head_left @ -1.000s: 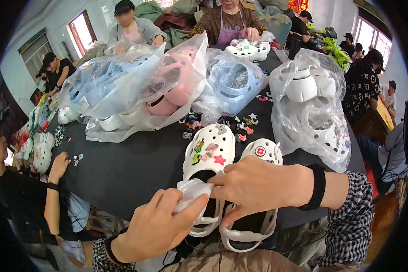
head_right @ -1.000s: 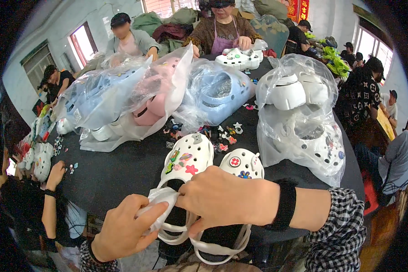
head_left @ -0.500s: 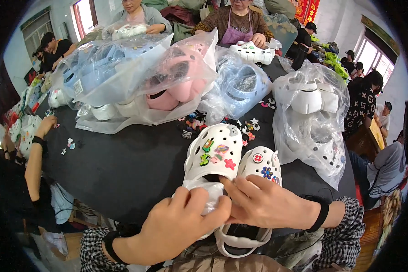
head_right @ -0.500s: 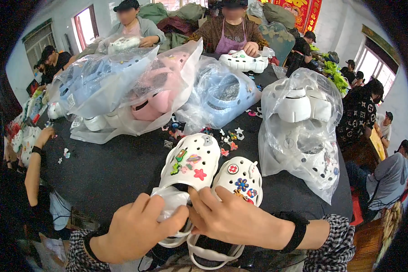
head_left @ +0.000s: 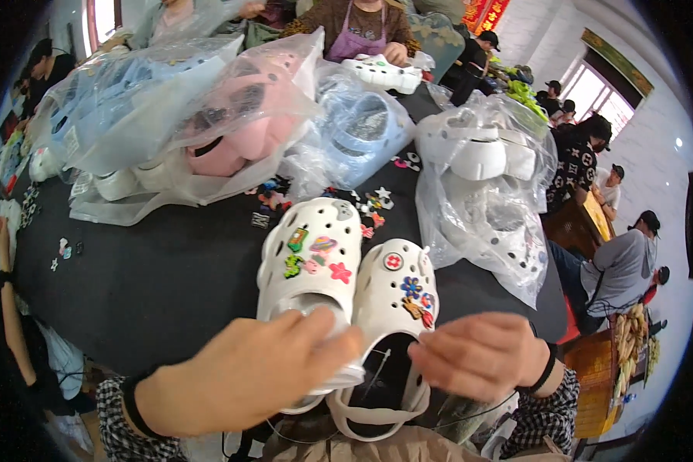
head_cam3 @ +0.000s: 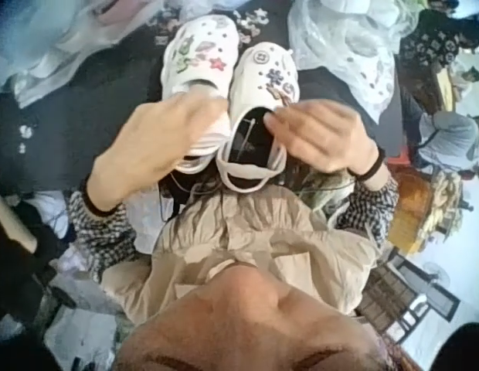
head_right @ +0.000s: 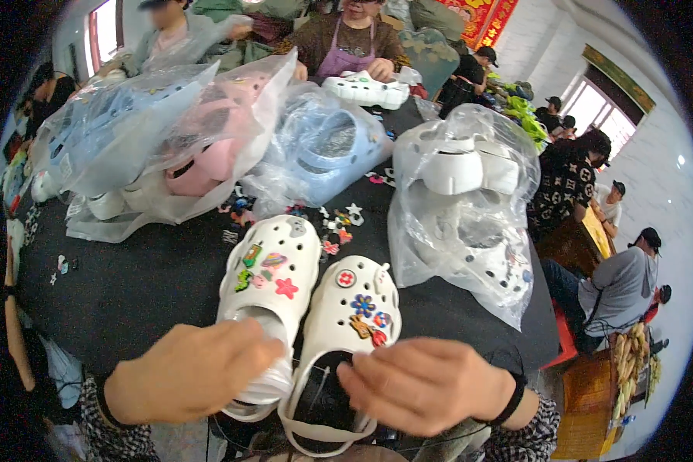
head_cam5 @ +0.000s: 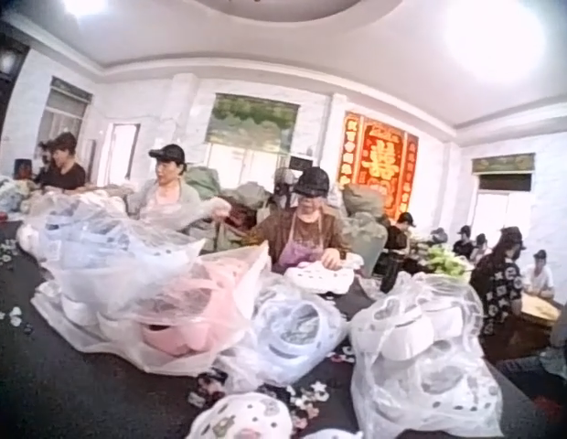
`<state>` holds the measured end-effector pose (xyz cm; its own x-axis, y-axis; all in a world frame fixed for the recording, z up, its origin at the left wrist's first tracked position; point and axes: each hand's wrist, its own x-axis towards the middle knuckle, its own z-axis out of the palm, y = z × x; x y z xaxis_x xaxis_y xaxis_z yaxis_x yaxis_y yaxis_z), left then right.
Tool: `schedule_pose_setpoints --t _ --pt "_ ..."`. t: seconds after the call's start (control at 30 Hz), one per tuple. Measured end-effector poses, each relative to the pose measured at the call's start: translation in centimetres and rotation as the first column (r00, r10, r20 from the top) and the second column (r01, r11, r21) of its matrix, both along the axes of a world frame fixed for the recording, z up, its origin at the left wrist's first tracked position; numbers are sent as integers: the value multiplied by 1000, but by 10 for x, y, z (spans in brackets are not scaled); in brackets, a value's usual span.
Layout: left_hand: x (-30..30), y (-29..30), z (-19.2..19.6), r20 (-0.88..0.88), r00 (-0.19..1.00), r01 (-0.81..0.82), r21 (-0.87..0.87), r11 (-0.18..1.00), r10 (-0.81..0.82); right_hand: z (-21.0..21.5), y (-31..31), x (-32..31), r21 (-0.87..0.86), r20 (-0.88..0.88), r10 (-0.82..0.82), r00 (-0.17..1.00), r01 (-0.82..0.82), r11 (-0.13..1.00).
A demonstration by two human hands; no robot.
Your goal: Attaching decorative charms to clogs and bagging them.
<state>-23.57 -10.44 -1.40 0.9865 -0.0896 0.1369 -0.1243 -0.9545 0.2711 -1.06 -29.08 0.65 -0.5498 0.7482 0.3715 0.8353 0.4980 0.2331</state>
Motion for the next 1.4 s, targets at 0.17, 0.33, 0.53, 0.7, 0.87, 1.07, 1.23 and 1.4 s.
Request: schedule_pose_setpoints --t 0.17,0.33,0.53,0.7,0.87,1.07,1.23,1.4 --pt "9 12 -8 -160 987 -47 -116 992 28 -6 -15 31 1 -244 -132 961 137 991" --pt "20 4 -17 -102 989 -92 175 980 111 -4 -20 38 -2 -260 -169 951 175 985" --pt "19 8 0 -124 990 -56 110 992 70 -21 -16 47 -77 -274 -292 917 281 957" --pt "-2 28 14 -102 993 -76 -206 976 56 -45 -2 59 -193 -488 -353 798 296 936" --pt "11 -9 2 242 958 -104 -213 972 156 -61 26 58 -224 -639 -244 729 127 966" --pt "45 -29 -22 218 968 -121 -23 992 123 -71 30 54 -192 -471 -199 859 120 974" --pt "57 -44 -31 233 960 -227 331 916 154 -80 27 58 -184 -531 -195 825 113 976" --pt "50 -51 -36 249 949 -255 240 937 194 -78 29 62 -207 -605 -132 785 5 978"
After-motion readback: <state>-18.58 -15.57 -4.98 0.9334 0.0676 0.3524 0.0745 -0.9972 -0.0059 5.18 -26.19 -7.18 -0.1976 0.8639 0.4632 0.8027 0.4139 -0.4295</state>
